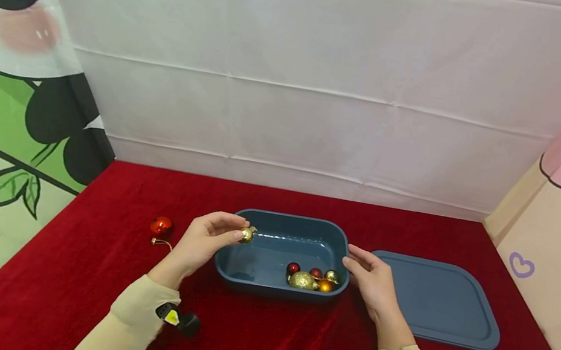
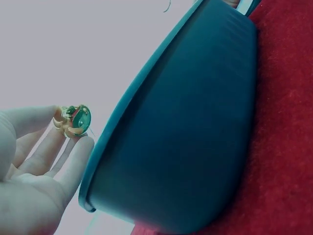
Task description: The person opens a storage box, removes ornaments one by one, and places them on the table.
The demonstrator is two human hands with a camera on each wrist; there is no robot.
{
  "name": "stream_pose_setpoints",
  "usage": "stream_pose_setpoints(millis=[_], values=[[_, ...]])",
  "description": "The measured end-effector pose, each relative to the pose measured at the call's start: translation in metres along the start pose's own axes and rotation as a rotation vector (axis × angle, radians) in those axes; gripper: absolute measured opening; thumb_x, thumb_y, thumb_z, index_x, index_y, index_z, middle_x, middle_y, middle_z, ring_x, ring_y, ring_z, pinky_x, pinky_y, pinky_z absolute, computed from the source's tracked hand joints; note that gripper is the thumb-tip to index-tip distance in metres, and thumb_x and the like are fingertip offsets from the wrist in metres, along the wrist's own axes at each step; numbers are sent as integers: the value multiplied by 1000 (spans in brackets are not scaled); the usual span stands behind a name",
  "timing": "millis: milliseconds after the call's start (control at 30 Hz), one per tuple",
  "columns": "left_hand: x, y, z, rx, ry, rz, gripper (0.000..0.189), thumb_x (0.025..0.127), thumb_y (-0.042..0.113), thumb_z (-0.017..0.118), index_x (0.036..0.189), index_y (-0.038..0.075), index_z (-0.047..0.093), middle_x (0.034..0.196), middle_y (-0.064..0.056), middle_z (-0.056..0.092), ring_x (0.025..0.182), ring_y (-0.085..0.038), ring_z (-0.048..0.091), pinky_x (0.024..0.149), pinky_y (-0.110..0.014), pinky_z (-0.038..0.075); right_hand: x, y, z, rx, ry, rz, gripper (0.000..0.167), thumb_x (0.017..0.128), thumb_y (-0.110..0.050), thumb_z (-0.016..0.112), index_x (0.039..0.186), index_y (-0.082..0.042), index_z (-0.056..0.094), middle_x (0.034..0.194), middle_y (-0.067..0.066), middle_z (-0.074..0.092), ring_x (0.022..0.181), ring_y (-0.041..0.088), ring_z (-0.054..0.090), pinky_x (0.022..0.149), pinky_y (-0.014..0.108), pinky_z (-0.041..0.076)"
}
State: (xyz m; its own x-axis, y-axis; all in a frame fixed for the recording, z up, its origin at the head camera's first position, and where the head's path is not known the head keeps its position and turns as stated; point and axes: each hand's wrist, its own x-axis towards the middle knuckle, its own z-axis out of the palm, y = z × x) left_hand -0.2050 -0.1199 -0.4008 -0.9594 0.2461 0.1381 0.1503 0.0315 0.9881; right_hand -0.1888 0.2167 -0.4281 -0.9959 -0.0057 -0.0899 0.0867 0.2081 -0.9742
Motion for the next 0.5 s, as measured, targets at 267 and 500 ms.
stream_pose_setpoints(millis=[267,500], values=[[-2,2,-11,-108,84,20,32,84,1,67,115,-5,60,116,-17,65,95,-8,65,82,-25,54,-1,-2,-1,-3,0,4,58,94,-28,60,141,-1,41,139,22,46,94,-4,61,79,19,53],[-3,4,-18,-142,153,14,33,84,0,68,116,-6,60,119,-19,63,97,-9,64,84,-24,54,-1,-2,-1,-10,1,10,58,93,-28,60,141,0,41,135,16,51,93,-3,62,78,19,53]])
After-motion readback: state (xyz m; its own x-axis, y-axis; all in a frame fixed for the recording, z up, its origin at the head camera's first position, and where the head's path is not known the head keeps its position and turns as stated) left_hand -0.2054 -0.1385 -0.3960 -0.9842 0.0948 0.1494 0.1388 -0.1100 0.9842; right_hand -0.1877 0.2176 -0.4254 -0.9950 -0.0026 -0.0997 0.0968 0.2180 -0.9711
